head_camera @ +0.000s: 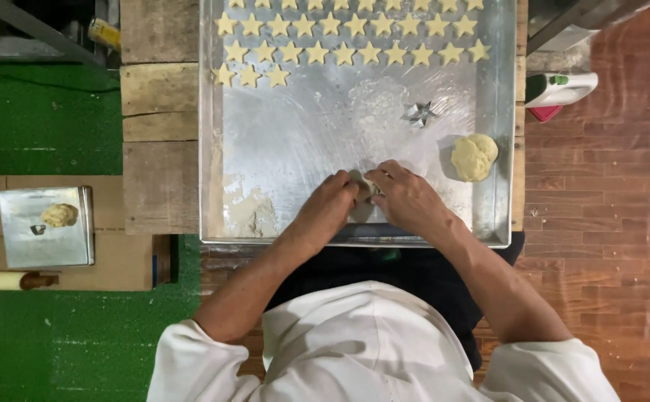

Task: Rolling out dough with a rolling pin and cutting star shapes using a cookie cutter on a metal baking tray.

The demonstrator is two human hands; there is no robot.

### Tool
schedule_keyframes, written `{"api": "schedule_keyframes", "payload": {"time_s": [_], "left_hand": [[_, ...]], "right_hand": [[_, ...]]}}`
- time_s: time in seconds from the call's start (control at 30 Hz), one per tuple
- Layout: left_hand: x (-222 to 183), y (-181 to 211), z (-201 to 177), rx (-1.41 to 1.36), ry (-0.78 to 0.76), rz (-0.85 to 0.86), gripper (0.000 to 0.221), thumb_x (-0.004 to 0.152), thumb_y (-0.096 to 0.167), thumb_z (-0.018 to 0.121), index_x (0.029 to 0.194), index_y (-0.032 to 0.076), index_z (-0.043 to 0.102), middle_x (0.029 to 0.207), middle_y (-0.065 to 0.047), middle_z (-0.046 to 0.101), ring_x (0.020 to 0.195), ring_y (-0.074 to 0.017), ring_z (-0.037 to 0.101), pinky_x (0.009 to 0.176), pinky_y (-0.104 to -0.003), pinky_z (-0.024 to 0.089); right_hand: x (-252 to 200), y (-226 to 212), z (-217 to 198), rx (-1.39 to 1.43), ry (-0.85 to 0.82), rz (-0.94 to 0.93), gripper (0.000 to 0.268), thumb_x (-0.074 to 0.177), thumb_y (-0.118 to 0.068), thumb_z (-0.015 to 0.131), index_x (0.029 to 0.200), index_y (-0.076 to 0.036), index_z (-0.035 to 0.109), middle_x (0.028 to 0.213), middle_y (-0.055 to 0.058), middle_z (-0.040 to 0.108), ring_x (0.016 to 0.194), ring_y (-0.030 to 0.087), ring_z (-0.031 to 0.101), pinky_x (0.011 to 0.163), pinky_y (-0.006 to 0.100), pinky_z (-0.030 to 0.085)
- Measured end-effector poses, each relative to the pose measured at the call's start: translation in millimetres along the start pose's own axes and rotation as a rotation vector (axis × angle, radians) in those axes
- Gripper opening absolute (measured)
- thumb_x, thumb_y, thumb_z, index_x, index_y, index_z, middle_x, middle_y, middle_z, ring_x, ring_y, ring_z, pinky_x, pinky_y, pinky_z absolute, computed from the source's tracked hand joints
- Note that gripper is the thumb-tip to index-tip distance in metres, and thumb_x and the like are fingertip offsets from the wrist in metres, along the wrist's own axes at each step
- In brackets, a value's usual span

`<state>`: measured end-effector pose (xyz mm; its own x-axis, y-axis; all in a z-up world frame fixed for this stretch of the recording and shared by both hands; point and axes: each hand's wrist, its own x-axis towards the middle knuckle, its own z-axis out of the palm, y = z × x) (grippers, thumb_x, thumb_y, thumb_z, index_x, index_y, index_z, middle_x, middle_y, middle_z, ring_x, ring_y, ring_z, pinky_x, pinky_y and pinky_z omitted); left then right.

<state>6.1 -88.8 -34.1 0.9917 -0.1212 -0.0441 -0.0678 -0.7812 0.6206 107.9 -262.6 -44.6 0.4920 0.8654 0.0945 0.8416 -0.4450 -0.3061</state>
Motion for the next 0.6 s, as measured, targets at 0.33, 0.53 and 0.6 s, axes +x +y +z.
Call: {"api": "schedule_keyframes", "payload": {"time_s": [0.33, 0.53, 0.6], "left_hand": [[48.2, -39.0, 12.0, -0.528, 0.250, -0.058, 0.029, 0.095, 0.008, 0.070, 0.121, -0.006, 0.070, 0.113, -0.030, 0.069, 0.109, -0.0432, 0.068, 0.091, -0.045, 0.056], [66.2, -27.8, -31.9, -0.742, 0.178, -0.188, 0.044, 0.107, 0.035, 0.051, 0.146, 0.016, 0.059, 0.107, -0.011, 0.073, 0.099, -0.0199, 0.070, 0.088, -0.037, 0.055], [73.3, -21.4, -49.3, -0.833, 0.292, -0.193, 0.041, 0.100, 0.029, 0.071, 0.136, 0.010, 0.067, 0.117, -0.016, 0.075, 0.105, -0.0151, 0.070, 0.087, -0.033, 0.058]], "right_hand": [[24.8, 29.8, 12.9, 0.400, 0.162, 0.265, 0.018, 0.088, -0.008, 0.072, 0.105, -0.010, 0.072, 0.084, 0.010, 0.072, 0.079, 0.033, 0.074, 0.066, 0.042, 0.060], [58.2, 17.4, -6.2, 1.085, 0.388, 0.537, 0.026, 0.095, 0.004, 0.063, 0.120, 0.001, 0.069, 0.095, 0.013, 0.072, 0.083, 0.018, 0.067, 0.076, 0.031, 0.061], [65.1, 7.5, -14.8, 1.314, 0.446, 0.593, 0.033, 0.097, 0.005, 0.053, 0.127, 0.010, 0.068, 0.114, 0.024, 0.066, 0.094, 0.022, 0.066, 0.083, 0.038, 0.064]]}}
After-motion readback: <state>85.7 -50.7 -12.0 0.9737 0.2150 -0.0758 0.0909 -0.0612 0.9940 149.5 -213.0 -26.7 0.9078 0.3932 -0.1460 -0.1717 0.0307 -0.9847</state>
